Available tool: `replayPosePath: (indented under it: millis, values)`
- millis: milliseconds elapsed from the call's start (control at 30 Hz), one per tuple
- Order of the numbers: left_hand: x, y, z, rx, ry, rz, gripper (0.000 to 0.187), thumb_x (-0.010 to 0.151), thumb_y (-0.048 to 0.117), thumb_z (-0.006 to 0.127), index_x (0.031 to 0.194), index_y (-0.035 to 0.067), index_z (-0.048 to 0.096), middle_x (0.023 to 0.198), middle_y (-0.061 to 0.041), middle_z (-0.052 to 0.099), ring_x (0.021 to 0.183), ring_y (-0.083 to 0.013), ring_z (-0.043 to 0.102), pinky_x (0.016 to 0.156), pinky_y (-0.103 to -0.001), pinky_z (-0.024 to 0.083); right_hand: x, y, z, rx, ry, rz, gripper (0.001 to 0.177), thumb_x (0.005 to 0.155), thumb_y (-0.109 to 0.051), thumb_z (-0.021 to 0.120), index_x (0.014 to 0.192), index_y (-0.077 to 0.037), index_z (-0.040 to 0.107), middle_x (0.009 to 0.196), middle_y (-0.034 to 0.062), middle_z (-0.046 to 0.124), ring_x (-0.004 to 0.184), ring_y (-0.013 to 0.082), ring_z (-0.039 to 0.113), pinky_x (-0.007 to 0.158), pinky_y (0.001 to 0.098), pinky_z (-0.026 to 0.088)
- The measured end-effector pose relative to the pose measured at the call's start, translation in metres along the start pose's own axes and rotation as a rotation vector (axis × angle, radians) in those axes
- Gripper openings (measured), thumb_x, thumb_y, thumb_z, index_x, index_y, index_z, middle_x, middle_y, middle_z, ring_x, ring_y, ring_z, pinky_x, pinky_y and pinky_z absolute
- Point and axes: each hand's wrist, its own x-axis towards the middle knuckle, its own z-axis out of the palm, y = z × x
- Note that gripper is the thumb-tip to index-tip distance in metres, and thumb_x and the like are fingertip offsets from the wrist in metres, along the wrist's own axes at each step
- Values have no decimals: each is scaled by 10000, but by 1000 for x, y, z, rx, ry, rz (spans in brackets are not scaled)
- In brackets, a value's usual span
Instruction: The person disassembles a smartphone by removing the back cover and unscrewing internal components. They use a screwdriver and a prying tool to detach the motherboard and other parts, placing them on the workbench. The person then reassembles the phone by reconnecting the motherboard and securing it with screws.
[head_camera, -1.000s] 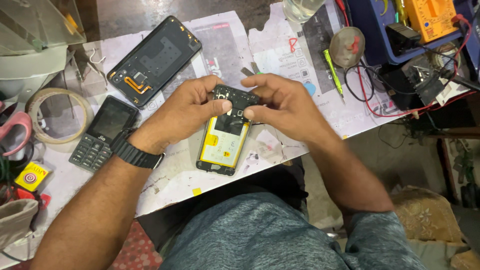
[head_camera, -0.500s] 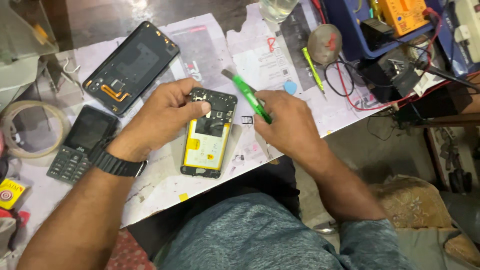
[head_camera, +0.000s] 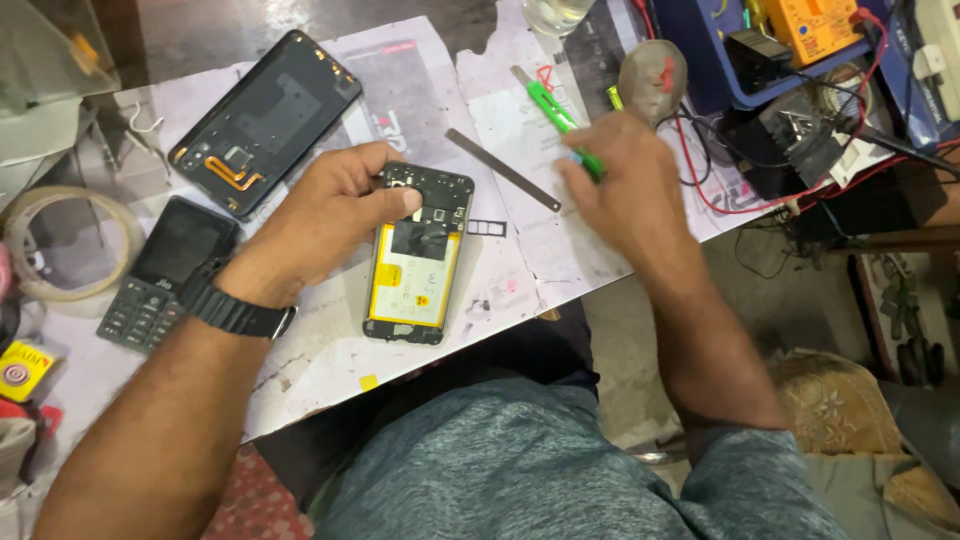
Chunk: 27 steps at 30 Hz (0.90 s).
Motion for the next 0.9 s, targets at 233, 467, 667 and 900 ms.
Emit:
replayPosePath:
  millis: [233, 467, 667, 900]
  values:
    - [-1, -1, 2, -38, -9, 30, 111, 947, 62, 644, 1045, 18, 673, 901, -20, 716, 794, -75, 636, 737, -246, 521, 4, -35, 19, -23, -104, 108, 87, 861, -93, 789, 943, -84, 763, 929, 98, 692, 843, 329, 680, 733, 433, 541]
    - [0, -2, 0, -10, -18, 43, 99, 944, 61, 643, 1030, 22, 674, 876, -12, 702, 770, -63, 612, 692, -237, 506, -2, -55, 8, 163, -153, -35, 160, 818, -76, 765, 977, -78, 765, 943, 135, 691, 855, 327, 679, 729, 424, 553]
    - [0, -5, 0, -20, -29, 54, 107, 943, 61, 644, 1034, 14, 672, 885, -16, 709, 781, -68, 625, 710, -244, 522, -8, -63, 26, 110, -176, -112, 106, 829, -61, 761, 935, -55, 759, 915, 157, 690, 851, 346, 667, 702, 450, 532]
    - [-3, -1, 2, 9, -1, 40, 112, 946, 70, 645, 1034, 11, 680, 886, -22, 713, 776, -75, 636, 713, -246, 533, -7, -43, -1, 62, -58, 24, 111, 889, -31, 783, 994, -16, 750, 931, 153, 695, 838, 313, 676, 724, 409, 536]
